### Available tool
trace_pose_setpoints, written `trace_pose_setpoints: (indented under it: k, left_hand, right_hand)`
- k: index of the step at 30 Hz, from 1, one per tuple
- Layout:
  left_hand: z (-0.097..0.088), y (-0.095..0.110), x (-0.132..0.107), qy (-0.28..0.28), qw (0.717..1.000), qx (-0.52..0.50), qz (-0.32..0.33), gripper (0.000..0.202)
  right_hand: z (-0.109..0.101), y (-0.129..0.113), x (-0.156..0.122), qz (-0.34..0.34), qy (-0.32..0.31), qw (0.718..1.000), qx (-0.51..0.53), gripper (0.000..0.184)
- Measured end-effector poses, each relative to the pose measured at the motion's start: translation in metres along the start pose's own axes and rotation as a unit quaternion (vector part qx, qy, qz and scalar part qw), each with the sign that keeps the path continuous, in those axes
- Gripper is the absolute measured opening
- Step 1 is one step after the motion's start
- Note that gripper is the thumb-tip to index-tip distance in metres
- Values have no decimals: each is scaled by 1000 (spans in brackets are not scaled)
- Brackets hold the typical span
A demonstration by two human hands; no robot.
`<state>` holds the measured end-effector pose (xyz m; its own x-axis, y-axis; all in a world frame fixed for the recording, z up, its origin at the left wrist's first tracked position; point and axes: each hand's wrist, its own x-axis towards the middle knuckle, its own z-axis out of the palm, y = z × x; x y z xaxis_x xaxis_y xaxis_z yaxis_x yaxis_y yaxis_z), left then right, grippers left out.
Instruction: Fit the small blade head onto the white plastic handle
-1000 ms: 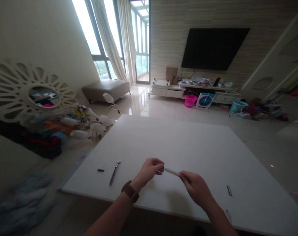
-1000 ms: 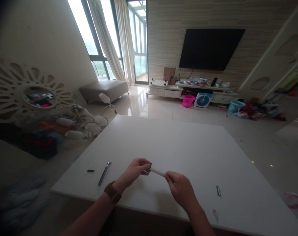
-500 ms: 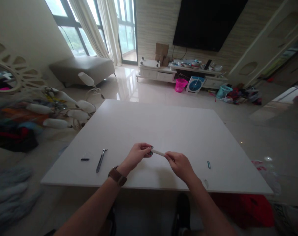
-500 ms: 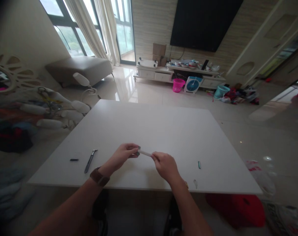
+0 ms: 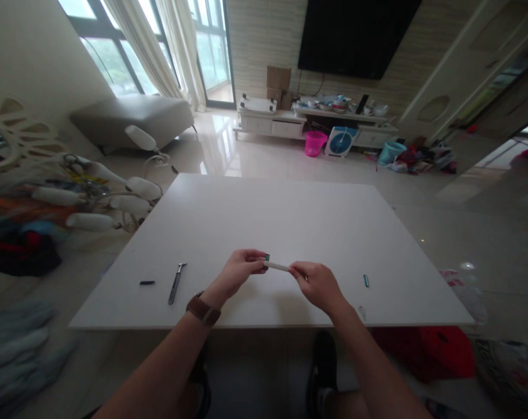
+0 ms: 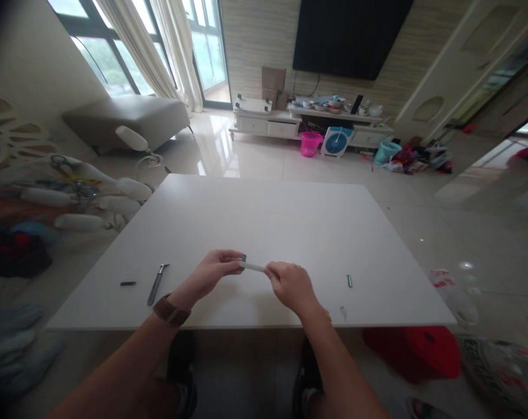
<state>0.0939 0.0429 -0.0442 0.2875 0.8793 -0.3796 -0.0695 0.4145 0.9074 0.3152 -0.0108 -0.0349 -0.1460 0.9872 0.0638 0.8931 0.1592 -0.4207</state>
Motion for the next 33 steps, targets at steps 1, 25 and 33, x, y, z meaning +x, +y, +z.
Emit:
trace_pose_setpoints:
  k: [1,25,33]
  left_hand:
    - [0,0,0,0,1000,6,3,30]
    - [0,1,0,8,998,56,22,24]
    - [0,1,0,2,998,64,23,26]
  right_hand:
    - [-1,0,0,15,8,1000,-13,32]
    - [1,-4,-1,44,28,998,-27,30]
    - [0,-8,-2,72,40,996,-43,32]
